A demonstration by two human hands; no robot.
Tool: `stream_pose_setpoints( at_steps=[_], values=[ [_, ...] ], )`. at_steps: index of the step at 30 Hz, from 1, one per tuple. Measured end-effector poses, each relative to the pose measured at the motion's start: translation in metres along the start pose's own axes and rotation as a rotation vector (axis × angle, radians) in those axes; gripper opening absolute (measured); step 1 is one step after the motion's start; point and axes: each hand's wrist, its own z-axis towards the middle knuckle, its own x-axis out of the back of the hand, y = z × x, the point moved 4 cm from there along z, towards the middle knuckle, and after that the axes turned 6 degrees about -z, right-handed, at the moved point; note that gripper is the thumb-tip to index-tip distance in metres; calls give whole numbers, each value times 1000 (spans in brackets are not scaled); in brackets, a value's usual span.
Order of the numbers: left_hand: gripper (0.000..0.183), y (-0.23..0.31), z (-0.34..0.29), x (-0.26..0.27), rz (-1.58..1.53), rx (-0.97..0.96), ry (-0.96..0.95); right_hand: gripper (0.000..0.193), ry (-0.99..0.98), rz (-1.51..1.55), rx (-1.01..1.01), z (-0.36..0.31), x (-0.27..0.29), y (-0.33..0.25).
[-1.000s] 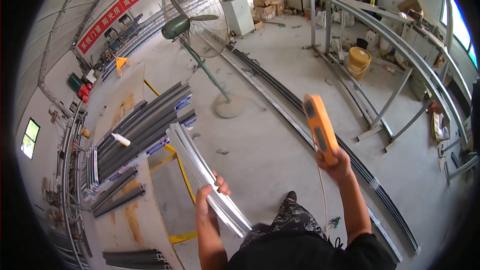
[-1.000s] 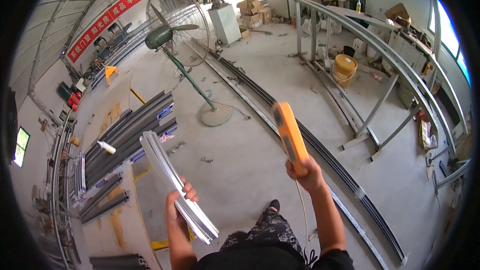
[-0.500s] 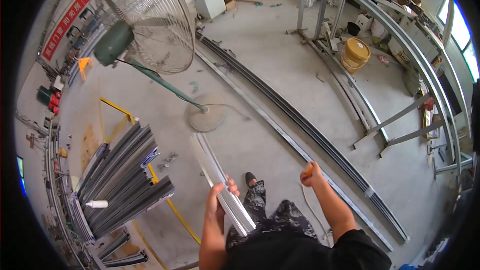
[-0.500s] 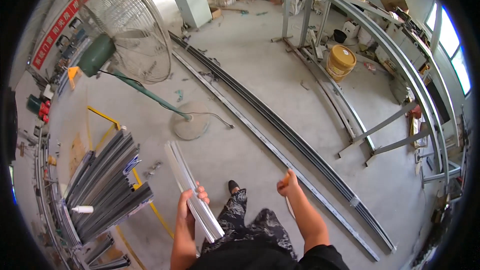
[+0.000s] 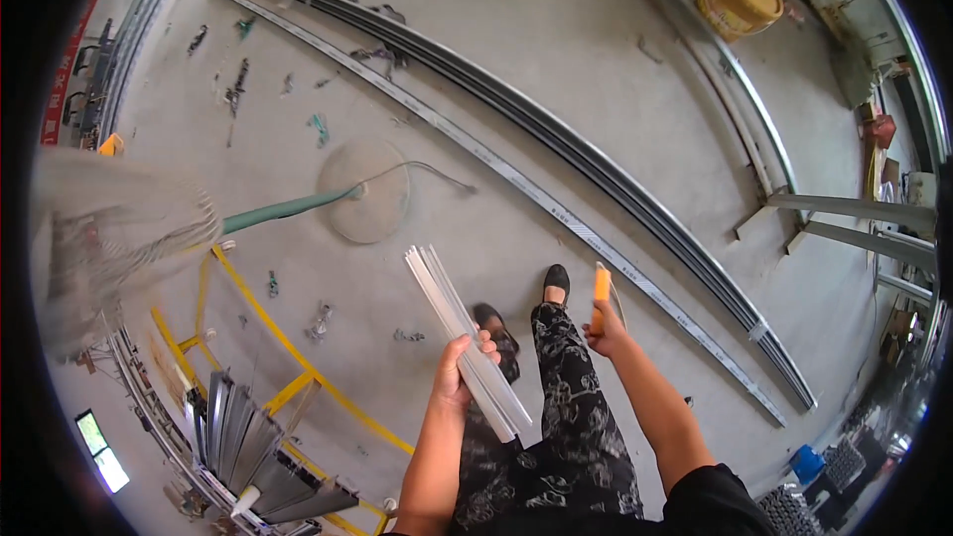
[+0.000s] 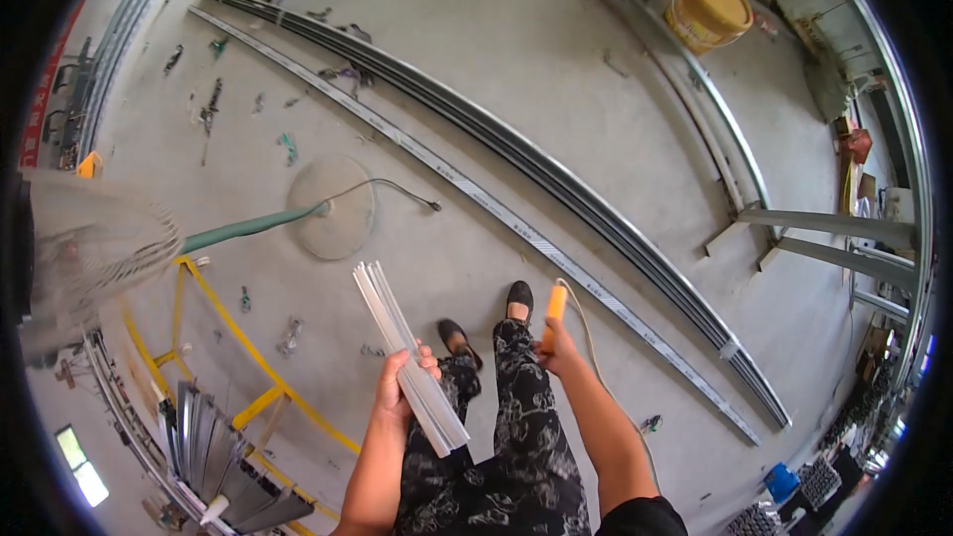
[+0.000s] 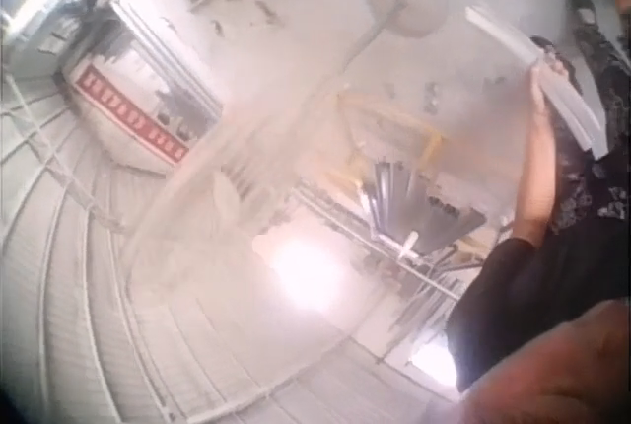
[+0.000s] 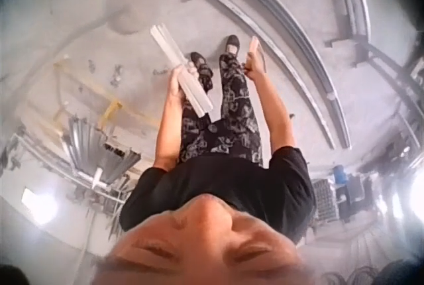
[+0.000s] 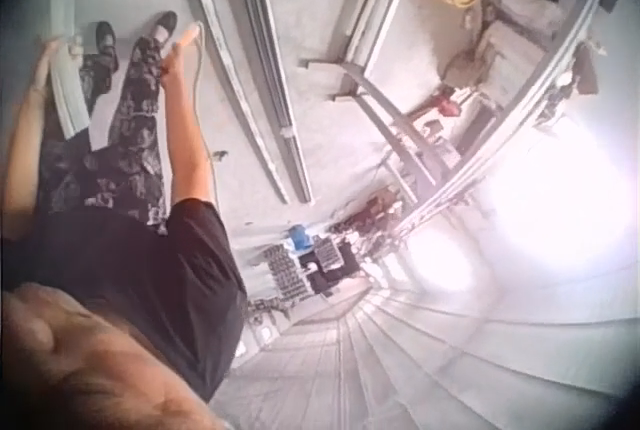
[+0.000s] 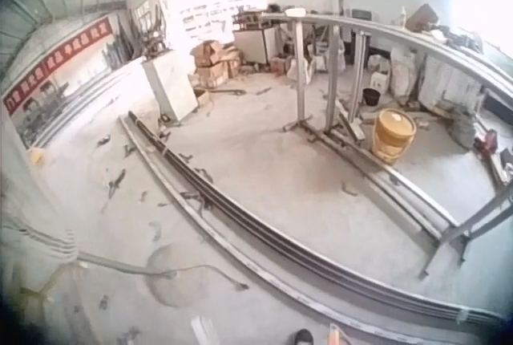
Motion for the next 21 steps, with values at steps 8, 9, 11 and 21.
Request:
stream_pose_setpoints(
  at_steps=[8,9,11,21],
  values=[
    [44,18,119,73,40,21,158,52,68,-323,37,149,-189,-25],
    [44,18,133,70,35,41,173,57,220,-418,135,181,-192,-33],
    [44,33,144,77,77,8,248,60,541,-526,273,208,-229,-32],
    [36,100,148,62,18,-28,390,37,416,-728,480,232,-326,-72]
  ],
)
